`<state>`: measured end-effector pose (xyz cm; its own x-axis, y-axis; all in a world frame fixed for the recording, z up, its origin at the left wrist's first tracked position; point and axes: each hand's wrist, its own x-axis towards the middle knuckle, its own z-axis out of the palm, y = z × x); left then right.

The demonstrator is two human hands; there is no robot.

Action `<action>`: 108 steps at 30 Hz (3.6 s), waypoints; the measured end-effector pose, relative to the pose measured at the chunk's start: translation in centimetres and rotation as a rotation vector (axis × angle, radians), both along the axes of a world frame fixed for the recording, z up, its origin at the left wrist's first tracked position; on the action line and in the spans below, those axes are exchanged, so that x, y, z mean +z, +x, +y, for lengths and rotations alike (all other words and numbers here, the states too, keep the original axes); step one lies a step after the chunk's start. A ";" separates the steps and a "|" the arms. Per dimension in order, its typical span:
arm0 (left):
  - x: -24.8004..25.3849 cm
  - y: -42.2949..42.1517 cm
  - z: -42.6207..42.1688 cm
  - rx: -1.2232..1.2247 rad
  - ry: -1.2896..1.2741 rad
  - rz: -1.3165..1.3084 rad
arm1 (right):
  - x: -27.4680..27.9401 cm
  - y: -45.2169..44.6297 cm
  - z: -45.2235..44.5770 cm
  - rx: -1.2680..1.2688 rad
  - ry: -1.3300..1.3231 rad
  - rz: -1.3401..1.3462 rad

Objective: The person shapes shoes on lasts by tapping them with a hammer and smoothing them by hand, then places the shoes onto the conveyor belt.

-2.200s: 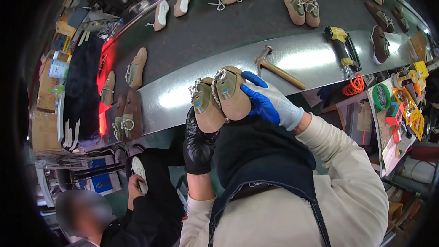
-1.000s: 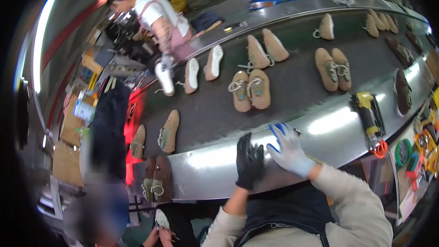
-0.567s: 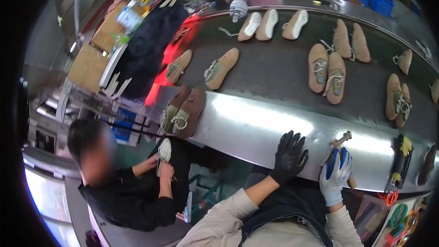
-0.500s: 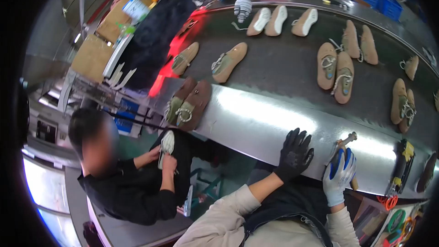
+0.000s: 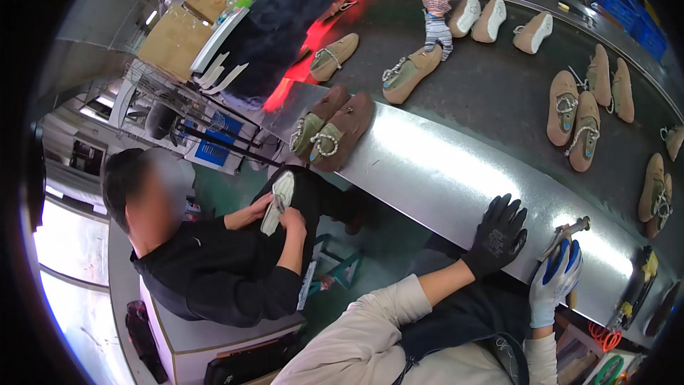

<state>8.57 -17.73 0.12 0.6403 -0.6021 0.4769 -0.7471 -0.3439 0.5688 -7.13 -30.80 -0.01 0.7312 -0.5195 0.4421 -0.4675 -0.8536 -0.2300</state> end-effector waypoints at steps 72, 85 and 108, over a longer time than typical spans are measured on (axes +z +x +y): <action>-0.3 3.1 1.9 0.033 0.003 0.002 | -0.8 2.9 1.1 0.083 -0.052 -0.012; -0.7 3.8 2.4 0.041 0.019 0.006 | -1.8 3.5 1.1 0.069 -0.056 -0.006; -0.4 3.9 3.0 0.056 0.024 -0.040 | 0.2 2.2 0.7 0.122 0.067 0.066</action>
<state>12.42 -14.75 -0.24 0.6543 -0.5771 0.4888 -0.7480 -0.3989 0.5304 -4.90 -30.15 0.19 0.8169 -0.4518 0.3585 -0.3773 -0.8888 -0.2604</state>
